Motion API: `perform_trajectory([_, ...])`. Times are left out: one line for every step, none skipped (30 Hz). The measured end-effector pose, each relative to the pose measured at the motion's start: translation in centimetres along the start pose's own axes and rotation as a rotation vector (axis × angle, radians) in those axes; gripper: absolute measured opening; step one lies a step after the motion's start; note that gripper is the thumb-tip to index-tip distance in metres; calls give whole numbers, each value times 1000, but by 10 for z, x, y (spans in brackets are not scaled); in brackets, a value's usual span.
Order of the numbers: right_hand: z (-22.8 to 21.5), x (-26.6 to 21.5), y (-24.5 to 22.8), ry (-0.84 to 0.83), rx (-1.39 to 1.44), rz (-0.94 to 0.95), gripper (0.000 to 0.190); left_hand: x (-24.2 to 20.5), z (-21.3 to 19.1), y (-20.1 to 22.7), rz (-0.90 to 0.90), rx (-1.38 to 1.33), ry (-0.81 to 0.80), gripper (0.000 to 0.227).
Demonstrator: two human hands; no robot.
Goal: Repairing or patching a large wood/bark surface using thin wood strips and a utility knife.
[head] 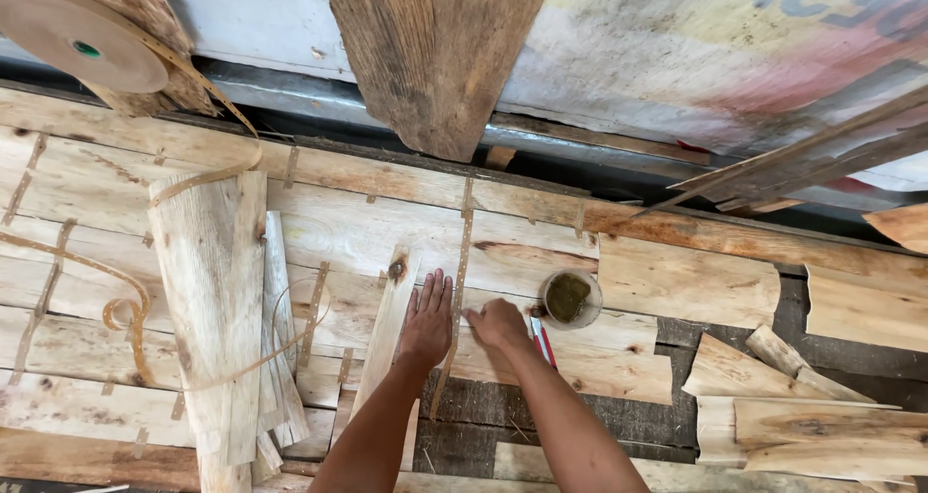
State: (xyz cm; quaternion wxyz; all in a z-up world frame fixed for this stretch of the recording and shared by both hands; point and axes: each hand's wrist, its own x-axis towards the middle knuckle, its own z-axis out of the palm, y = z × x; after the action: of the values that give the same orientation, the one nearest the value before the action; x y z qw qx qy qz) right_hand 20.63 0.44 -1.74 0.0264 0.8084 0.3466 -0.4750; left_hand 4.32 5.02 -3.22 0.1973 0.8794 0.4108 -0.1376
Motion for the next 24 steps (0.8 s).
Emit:
perform_trajectory([-2, 6, 0, -4, -3, 2, 52, -1, -1, -1, -3, -4, -3, 65])
perform_trajectory([-3, 12, 1, 86, 66, -79, 49, -2, -2, -1, 5, -18, 2, 64])
perform_trajectory([-4, 17, 2, 176, 136, -159, 45, -4, -3, -1, 12, -32, 7, 63])
perform_trajectory([-9, 20, -2, 175, 135, -160, 45, -5, -6, 0, 11, -32, 7, 63])
perform_trajectory([-14, 23, -7, 192, 78, -169, 47, -7, -10, 2, -3, -39, -10, 64])
perform_trajectory([-19, 26, -12, 209, 23, -177, 50, -9, -14, 3, -16, -45, -28, 64])
perform_trajectory([-22, 23, -16, 208, 23, -177, 50, -10, -14, 3, -17, -44, -29, 64])
perform_trajectory([-27, 20, -21, 199, -16, -165, 55, -9, -14, 3, -19, -43, -22, 64])
perform_trajectory([-31, 18, -25, 189, -56, -153, 61, -8, -14, 3, -20, -41, -15, 65])
perform_trajectory([-33, 16, -30, 190, -56, -152, 61, -6, -9, 3, -19, -41, -14, 65])
perform_trajectory([-35, 15, -35, 154, -84, -87, 65, -4, -5, 2, -15, -48, -8, 64])
perform_trajectory([-37, 15, -41, 120, -111, -22, 69, -1, 0, 0, -11, -54, -1, 63])
perform_trajectory([-38, 14, -44, 121, -111, -23, 69, -2, -4, 2, -11, -54, 1, 63])
perform_trajectory([-38, 14, -47, 137, -135, -25, 69, -4, -8, 3, -14, -16, -16, 64])
perform_trajectory([-39, 14, -51, 153, -158, -27, 68, -5, -12, 3, -16, 21, -33, 65])
perform_trajectory([-38, 18, -51, 152, -156, -24, 68, -4, -14, 3, -14, 22, -35, 65])
perform_trajectory([-36, 23, -51, 132, -151, -8, 68, -4, -16, 4, -23, 5, -48, 65])
perform_trajectory([-35, 26, -50, 109, -153, 4, 68, -6, -18, 5, -38, -17, -60, 65])
perform_trajectory([-33, 24, -47, 105, -158, 3, 68, -6, -11, 6, -43, -20, -61, 65])
perform_trajectory([-35, 24, -46, 129, -162, -24, 67, -3, -8, 4, -31, -1, -44, 64])
perform_trajectory([-36, 24, -46, 152, -166, -52, 66, 0, -4, 2, -20, 18, -27, 63])
perform_trajectory([-35, 27, -41, 153, -166, -51, 66, -2, -7, 2, -19, 19, -27, 63])
perform_trajectory([-35, 30, -36, 114, -86, -72, 70, -3, -10, 2, -27, -21, -24, 64])
perform_trajectory([-35, 32, -29, 75, -7, -89, 76, -5, -12, 5, -32, -63, -25, 64])
